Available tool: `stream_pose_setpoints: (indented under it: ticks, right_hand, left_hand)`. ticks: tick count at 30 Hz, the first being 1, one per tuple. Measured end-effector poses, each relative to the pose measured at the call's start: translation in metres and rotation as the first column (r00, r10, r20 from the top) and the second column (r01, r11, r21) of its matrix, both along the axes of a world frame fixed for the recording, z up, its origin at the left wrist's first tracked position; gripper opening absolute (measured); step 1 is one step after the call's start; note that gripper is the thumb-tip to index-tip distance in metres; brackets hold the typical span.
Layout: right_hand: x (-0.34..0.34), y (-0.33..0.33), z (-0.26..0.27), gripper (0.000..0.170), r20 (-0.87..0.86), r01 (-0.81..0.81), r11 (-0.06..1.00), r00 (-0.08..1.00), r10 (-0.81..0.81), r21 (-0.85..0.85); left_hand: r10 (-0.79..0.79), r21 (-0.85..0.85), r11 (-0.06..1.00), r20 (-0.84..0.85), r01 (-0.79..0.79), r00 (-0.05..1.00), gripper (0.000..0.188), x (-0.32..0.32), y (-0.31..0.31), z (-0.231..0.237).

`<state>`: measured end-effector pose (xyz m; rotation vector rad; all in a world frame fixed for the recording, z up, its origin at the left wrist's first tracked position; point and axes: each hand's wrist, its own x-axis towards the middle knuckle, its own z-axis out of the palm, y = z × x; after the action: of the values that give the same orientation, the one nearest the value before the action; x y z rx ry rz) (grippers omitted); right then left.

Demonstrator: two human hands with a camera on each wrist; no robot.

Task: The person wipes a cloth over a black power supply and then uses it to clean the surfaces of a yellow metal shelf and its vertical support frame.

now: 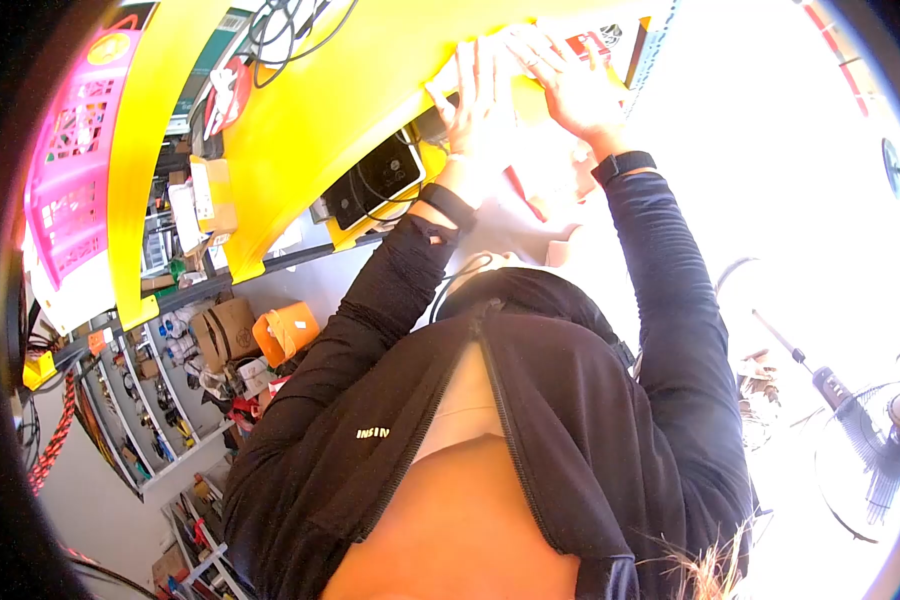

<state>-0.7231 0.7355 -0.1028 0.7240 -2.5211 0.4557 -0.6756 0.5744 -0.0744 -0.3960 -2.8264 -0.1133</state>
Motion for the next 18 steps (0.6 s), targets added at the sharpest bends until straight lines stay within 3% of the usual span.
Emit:
stream_pose_setpoints:
  ticks: [1,2,6,9,12,14,15,16,18]
  right_hand:
    - [-0.005,0.008,-0.001,0.062,-0.02,0.004,1.0,1.0,-0.004,0.012]
    - [-0.009,0.012,-0.005,0.066,-0.042,-0.045,0.989,0.998,0.04,-0.139]
    - [-0.008,0.032,0.006,0.066,-0.013,0.099,0.992,0.995,-0.1,-0.072]
    - [-0.007,0.03,0.009,0.067,0.024,0.116,0.982,0.993,-0.114,-0.149]
    - [0.004,0.009,0.023,0.067,0.097,0.2,0.959,0.978,-0.184,-0.201]
    - [0.011,-0.01,0.019,0.061,0.042,0.207,0.947,0.978,-0.202,-0.246]
    - [0.01,-0.018,0.012,0.058,0.035,0.212,0.965,0.977,-0.209,-0.151]
    - [0.014,-0.028,0.012,0.058,0.049,0.229,0.966,0.973,-0.224,-0.122]
    - [0.022,-0.044,0.01,0.059,0.083,0.2,0.969,0.978,-0.19,-0.146]
  left_hand:
    - [-0.015,0.022,1.0,-0.008,0.015,1.0,0.071,-0.004,0.009,-0.002]
    - [-0.044,0.094,0.995,-0.023,0.046,0.999,0.071,-0.01,0.016,-0.005]
    - [-0.099,0.116,0.988,-0.062,0.106,0.993,0.07,-0.022,0.035,-0.007]
    - [-0.13,0.133,0.981,-0.101,0.143,0.986,0.069,-0.028,0.044,-0.003]
    - [0.001,-0.237,0.971,-0.154,-0.038,0.988,0.071,-0.026,0.043,-0.011]
    - [0.005,-0.244,0.969,-0.11,-0.032,0.994,0.071,-0.018,0.034,-0.006]
    - [0.009,-0.247,0.969,-0.09,-0.031,0.996,0.071,-0.016,0.028,-0.003]
    - [-0.01,-0.101,0.995,-0.05,0.005,0.999,0.072,-0.015,0.019,-0.007]
    - [0.042,-0.182,0.981,-0.119,-0.064,0.992,0.072,-0.007,0.004,-0.016]
